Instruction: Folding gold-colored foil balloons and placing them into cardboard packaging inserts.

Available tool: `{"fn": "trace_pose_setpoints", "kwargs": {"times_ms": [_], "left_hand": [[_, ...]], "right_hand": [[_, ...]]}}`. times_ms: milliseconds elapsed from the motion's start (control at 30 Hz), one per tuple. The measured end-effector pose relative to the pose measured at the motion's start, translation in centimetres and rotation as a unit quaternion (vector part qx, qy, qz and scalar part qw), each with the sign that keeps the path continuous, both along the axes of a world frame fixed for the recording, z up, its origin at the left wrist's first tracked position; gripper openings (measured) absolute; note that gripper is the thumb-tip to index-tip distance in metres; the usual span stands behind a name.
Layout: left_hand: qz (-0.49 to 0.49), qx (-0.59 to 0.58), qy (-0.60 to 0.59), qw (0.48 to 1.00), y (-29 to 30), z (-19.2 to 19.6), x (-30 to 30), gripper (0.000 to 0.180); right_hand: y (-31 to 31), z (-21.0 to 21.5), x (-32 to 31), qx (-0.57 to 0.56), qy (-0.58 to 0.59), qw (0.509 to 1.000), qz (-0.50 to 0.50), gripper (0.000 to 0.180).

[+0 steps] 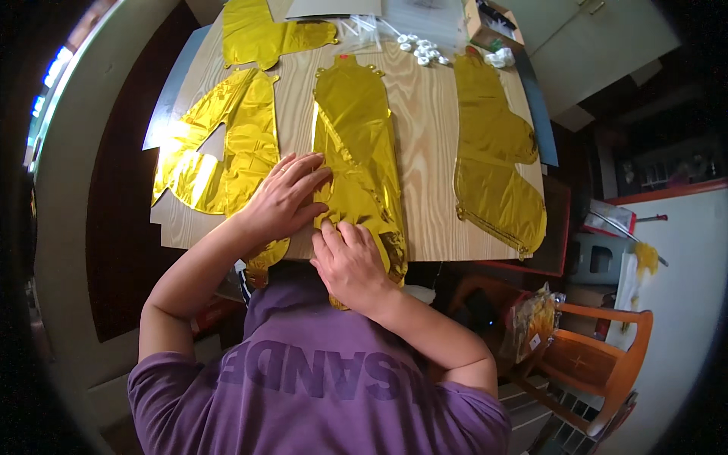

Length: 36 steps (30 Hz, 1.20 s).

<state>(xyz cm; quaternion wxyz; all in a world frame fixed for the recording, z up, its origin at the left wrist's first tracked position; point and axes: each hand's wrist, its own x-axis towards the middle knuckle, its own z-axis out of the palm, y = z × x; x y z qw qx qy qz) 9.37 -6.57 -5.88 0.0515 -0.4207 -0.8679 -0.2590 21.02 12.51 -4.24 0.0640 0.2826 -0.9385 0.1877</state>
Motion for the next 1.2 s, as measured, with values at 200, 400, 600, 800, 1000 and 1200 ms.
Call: {"fn": "trace_pose_setpoints", "kwargs": {"times_ms": [200,400,600,800,1000,1200], "left_hand": [[-0.014,-0.008,0.007,1.000,-0.6,0.4,0.2,0.071],[0.031,-0.024,0.027,0.999,-1.0,-0.2,-3.6,0.065],[0.076,-0.063,0.048,0.994,-0.8,-1.3,-9.5,0.058],[0.115,-0.093,0.075,0.986,-0.2,-1.5,-12.8,0.053],[0.258,-0.064,0.078,0.961,0.8,-2.6,-13.5,0.054],[0.113,-0.062,0.035,0.991,3.2,-0.8,-4.1,0.072]], "right_hand": [[-0.3,-0.3,0.3,0.012,0.019,1.000,-0.002,0.048],[-0.5,-0.3,0.4,0.020,0.029,0.999,-0.011,0.049],[-1.1,0.0,0.5,0.031,0.022,0.999,-0.025,0.052],[-1.5,-0.7,1.0,0.015,0.040,0.997,-0.058,0.043],[-1.8,-0.7,1.1,-0.002,0.024,0.998,-0.055,0.048],[-1.0,0.7,0.3,-0.020,-0.057,0.997,-0.039,0.045]]}}
